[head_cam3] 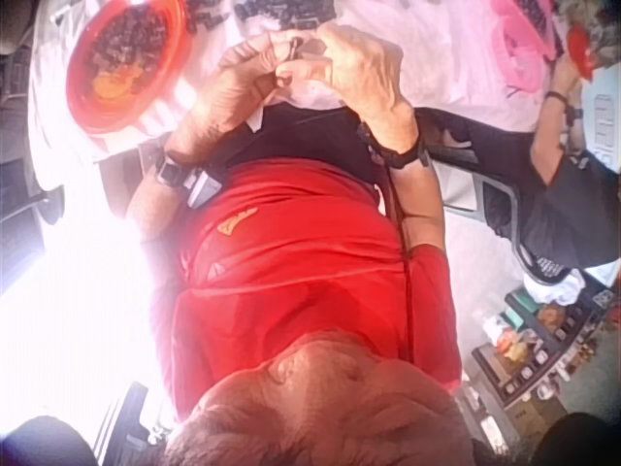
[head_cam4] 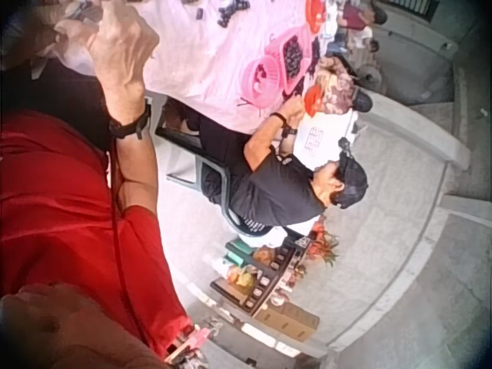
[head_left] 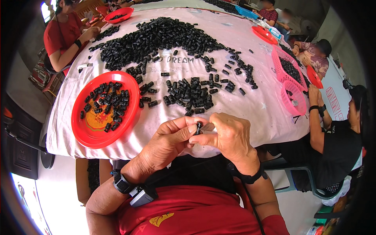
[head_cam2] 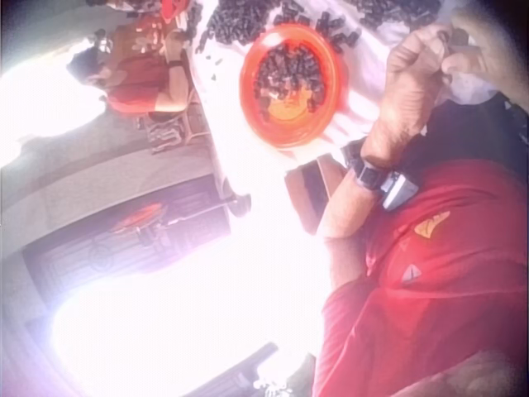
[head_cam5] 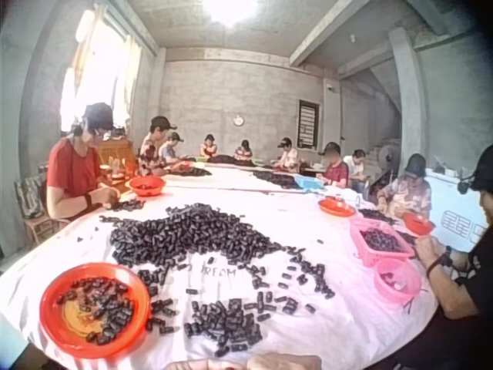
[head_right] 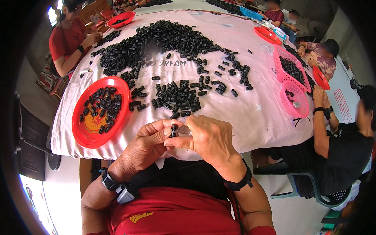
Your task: Manually inspecting and sorting small black plastic components on a table.
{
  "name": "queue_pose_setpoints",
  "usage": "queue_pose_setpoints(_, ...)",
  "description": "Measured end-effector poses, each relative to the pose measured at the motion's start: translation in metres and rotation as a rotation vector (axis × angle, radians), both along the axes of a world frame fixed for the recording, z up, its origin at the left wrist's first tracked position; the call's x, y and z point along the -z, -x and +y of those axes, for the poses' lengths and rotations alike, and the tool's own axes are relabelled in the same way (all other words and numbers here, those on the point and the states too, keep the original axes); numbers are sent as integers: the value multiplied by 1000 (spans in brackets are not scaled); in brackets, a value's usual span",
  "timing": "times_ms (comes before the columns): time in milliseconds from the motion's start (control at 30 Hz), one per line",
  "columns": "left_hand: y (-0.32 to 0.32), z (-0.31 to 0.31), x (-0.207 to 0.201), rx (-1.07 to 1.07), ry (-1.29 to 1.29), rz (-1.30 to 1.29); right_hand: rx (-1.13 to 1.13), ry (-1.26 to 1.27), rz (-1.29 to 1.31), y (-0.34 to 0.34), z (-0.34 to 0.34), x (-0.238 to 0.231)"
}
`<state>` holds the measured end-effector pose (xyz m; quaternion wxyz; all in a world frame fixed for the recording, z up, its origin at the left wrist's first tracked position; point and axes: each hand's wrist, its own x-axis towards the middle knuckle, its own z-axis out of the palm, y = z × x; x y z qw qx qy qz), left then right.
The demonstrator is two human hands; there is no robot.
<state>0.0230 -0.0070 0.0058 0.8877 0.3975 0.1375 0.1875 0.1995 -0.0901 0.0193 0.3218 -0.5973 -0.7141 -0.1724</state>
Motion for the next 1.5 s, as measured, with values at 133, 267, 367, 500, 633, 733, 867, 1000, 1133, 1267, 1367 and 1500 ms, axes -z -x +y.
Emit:
queue_pose_setpoints(133, 0, 0, 0, 6, 1, -4, -10, -27, 3, 0, 2, 0)
queue_pose_setpoints(267, -1, -2, -2, -6, 12, 5, -10, -8, 7, -1, 2, 1)
queue_pose_setpoints(367, -2, -3, -4, -9, 14, 19, -25, -3, 26, -2, 3, 2)
queue_pose_setpoints(500, 0, -2, 0, -7, 33, 5, -60, 16, 70, -2, 2, 2)
queue_pose_setpoints(633, 0, -1, 3, 1, 44, -7, -69, 43, 101, -1, 2, 3)
queue_pose_setpoints(733, -1, -2, -3, -1, 43, -18, -89, 20, 122, 1, 3, 6)
queue_pose_setpoints(867, 0, -5, -10, 5, 56, 19, -86, 18, 147, 2, -1, -5)
queue_pose_setpoints(1000, -2, -6, -7, -7, 41, 32, -62, 35, 129, -1, -1, -4)
queue_pose_setpoints(1133, 0, -1, 4, 18, 41, -8, -51, 42, 121, -1, -1, -4)
queue_pose_setpoints(1267, -1, -1, 4, 15, 40, -12, -40, 17, 79, -1, 0, -1)
queue_pose_setpoints(1367, -1, -1, 5, 9, 40, -9, -27, 18, 55, -1, 0, -1)
queue_pose_setpoints(1500, -1, -1, 4, 1, 45, 3, -14, 20, 39, 0, 0, -2)
